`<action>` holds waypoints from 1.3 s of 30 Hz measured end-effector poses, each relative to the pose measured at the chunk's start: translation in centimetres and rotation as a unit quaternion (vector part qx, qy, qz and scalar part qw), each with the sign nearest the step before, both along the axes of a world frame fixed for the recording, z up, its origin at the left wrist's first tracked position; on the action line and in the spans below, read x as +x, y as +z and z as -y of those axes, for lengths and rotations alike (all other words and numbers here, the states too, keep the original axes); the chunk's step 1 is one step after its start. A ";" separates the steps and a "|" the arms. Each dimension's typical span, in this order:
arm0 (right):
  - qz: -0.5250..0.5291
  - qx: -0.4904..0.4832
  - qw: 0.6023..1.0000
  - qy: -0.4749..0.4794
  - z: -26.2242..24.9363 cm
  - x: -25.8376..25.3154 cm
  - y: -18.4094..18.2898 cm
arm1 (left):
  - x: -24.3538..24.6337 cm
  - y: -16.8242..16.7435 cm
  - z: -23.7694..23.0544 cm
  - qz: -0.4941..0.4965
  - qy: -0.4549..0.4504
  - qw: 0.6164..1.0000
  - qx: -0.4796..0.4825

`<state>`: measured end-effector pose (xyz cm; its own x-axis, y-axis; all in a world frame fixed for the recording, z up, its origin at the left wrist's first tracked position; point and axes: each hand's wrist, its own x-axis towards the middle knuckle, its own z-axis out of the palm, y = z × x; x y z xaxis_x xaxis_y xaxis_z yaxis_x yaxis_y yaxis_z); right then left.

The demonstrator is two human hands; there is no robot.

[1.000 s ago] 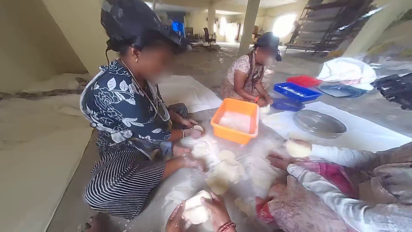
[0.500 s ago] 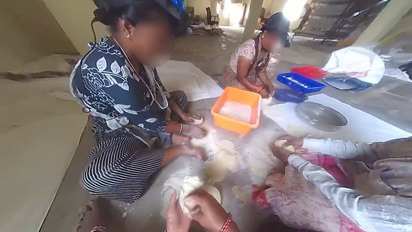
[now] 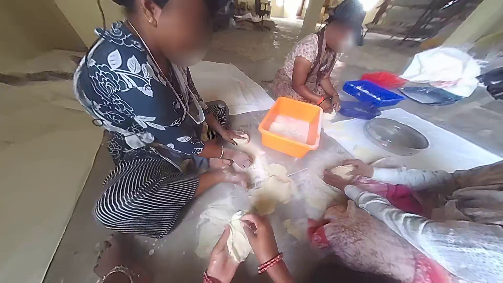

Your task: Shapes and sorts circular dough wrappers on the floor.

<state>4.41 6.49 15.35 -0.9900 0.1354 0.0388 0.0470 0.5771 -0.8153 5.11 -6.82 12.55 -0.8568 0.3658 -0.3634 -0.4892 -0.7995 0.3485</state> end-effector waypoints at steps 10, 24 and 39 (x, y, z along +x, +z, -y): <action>0.105 -0.169 0.977 0.080 -2.0 -0.6 1.2 | 0.1 -1.5 0.0 0.018 0.014 0.996 -0.084; 0.182 -0.470 0.861 -0.072 -4.2 -1.0 -0.3 | -0.8 -1.6 0.6 0.043 0.002 0.966 -0.257; -0.002 -0.224 0.974 -0.033 -5.7 -1.6 1.4 | -2.1 -3.1 2.6 0.076 0.070 0.938 -0.330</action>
